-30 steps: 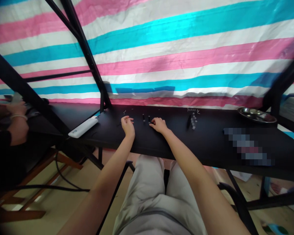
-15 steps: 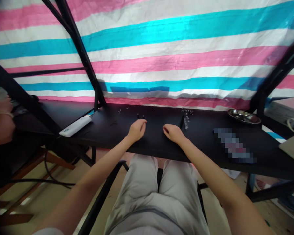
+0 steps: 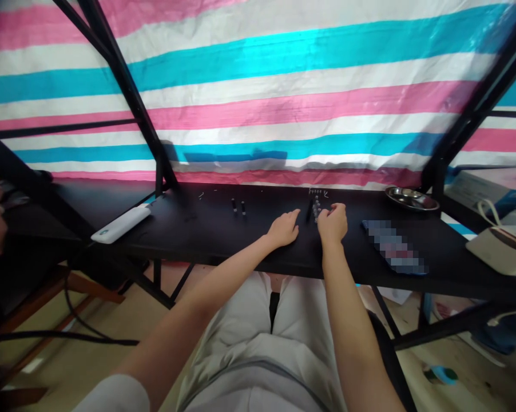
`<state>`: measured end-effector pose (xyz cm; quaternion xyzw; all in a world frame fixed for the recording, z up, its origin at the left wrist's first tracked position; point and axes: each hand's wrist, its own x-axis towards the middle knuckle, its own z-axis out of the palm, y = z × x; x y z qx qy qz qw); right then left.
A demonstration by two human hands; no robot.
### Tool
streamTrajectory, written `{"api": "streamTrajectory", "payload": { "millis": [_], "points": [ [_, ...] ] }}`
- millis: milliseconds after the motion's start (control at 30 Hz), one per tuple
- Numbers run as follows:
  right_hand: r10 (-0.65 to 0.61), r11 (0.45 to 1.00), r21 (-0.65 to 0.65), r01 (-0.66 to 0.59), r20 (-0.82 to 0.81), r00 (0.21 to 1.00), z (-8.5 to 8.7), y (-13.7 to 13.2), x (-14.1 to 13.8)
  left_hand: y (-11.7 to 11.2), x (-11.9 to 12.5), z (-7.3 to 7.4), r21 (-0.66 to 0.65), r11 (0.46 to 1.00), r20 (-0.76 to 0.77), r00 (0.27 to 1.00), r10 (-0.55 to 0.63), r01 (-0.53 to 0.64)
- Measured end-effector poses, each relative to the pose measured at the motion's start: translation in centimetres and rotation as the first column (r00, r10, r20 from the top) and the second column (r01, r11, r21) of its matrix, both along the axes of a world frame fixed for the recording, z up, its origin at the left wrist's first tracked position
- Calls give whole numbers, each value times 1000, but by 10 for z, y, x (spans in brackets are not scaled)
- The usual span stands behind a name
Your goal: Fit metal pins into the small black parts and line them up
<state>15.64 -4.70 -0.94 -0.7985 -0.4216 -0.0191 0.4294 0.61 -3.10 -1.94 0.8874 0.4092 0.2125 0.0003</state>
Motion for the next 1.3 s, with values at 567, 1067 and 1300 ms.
{"api": "streamTrajectory", "payload": {
  "millis": [567, 1067, 1300],
  "points": [
    [151, 929, -358, -94, 134, 979, -14, 6, 3, 18, 22, -2, 83, 996, 87, 995, -43, 35],
    [479, 850, -343, -399, 191, 857, -19, 8, -5, 12, -3, -1, 28, 994, 708, 704, 56, -108],
    [537, 829, -335, -448, 251, 805, -20, 8, -12, 11, -1, 0, 34, 995, 736, 676, 39, -95]
  ]
}}
